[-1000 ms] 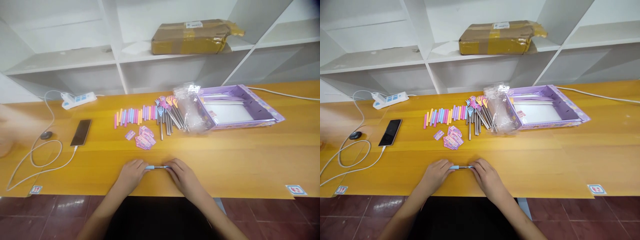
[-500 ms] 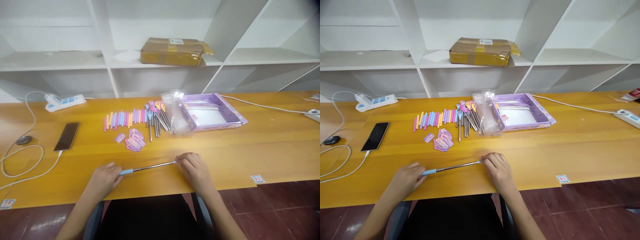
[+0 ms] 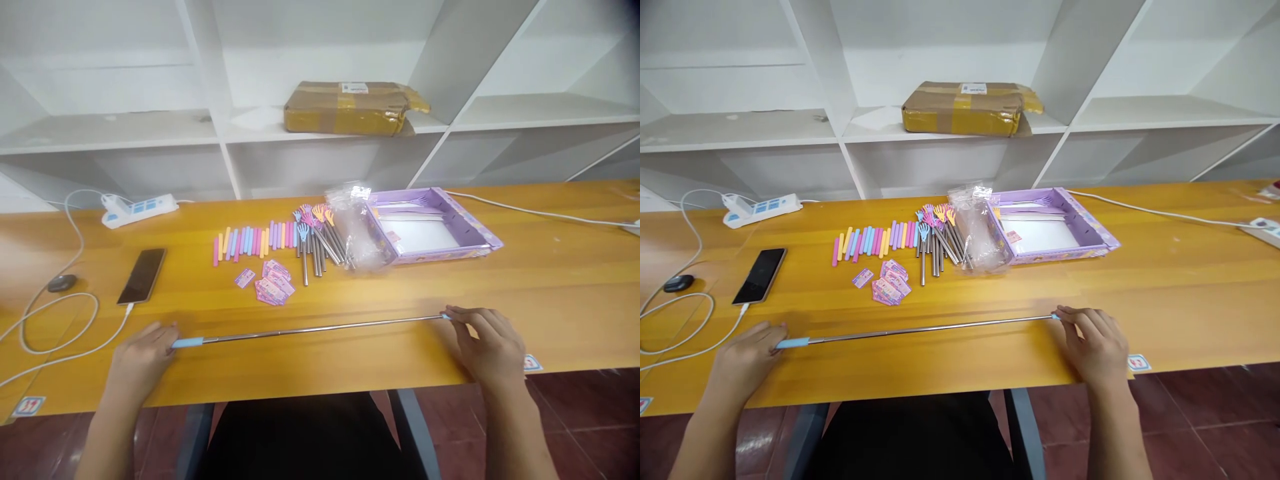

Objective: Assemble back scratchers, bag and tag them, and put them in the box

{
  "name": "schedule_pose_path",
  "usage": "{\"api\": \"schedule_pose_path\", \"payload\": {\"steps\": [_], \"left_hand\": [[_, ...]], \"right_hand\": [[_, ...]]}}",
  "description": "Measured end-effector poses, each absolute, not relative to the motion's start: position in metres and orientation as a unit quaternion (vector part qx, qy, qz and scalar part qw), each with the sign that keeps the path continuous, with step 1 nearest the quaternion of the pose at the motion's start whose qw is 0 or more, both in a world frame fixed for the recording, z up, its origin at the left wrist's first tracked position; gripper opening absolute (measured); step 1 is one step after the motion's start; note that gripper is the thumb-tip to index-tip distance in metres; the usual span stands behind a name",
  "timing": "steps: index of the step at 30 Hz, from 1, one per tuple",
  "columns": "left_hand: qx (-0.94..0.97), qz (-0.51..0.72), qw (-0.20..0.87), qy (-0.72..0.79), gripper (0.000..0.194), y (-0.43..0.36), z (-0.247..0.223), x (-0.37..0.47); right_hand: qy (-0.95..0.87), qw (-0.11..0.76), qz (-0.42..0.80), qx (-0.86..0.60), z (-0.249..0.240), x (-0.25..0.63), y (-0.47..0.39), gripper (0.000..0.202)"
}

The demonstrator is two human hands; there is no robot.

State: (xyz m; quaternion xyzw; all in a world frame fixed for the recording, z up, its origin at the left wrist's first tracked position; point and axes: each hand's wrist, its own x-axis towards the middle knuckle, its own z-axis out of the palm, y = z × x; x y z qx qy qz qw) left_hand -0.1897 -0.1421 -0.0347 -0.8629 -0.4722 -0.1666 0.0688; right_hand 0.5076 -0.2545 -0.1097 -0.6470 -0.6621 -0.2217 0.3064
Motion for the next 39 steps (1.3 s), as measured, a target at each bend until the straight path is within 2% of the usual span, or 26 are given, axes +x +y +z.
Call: {"api": "schedule_pose_path", "payload": {"steps": [4, 10, 16, 28, 33, 34, 37, 39], "left_hand": [[-0.873, -0.141, 0.152, -0.441, 0.03, -0.143, -0.045, -0.175], [-0.869, -0.091, 0.083, -0.479, 0.031, -0.146, -0.049, -0.182], [-0.866, -0.097, 0.099, -0.481, 0.03, -0.148, -0.041, -0.179], [-0.876, -0.108, 0.109, -0.457, 0.027, -0.148, -0.027, -0.18], [-0.897, -0.076, 0.031, -0.434, 0.02, -0.155, -0.043, -0.091], [-0.895, -0.049, 0.009, -0.442, 0.02, -0.158, -0.046, -0.067], [-0.874, 0.051, -0.043, -0.481, 0.02, -0.162, -0.048, -0.013], [-0.868, 0.095, -0.069, -0.482, 0.02, -0.161, -0.046, -0.001]], "right_hand": [[-0.648, 0.339, -0.166, -0.661, -0.111, 0.495, -0.257, 0.01], [-0.592, 0.372, -0.117, -0.706, -0.107, 0.494, -0.27, 0.017], [-0.558, 0.353, -0.124, -0.741, -0.099, 0.495, -0.275, 0.024], [-0.66, 0.329, -0.144, -0.659, -0.085, 0.49, -0.261, 0.009], [-0.743, 0.333, -0.081, -0.575, -0.072, 0.403, -0.229, 0.003], [-0.766, 0.32, -0.075, -0.553, -0.072, 0.376, -0.224, 0.006], [-0.808, 0.281, -0.095, -0.509, -0.078, 0.3, -0.217, 0.03], [-0.815, 0.265, -0.088, -0.507, -0.086, 0.27, -0.218, 0.029]]}}
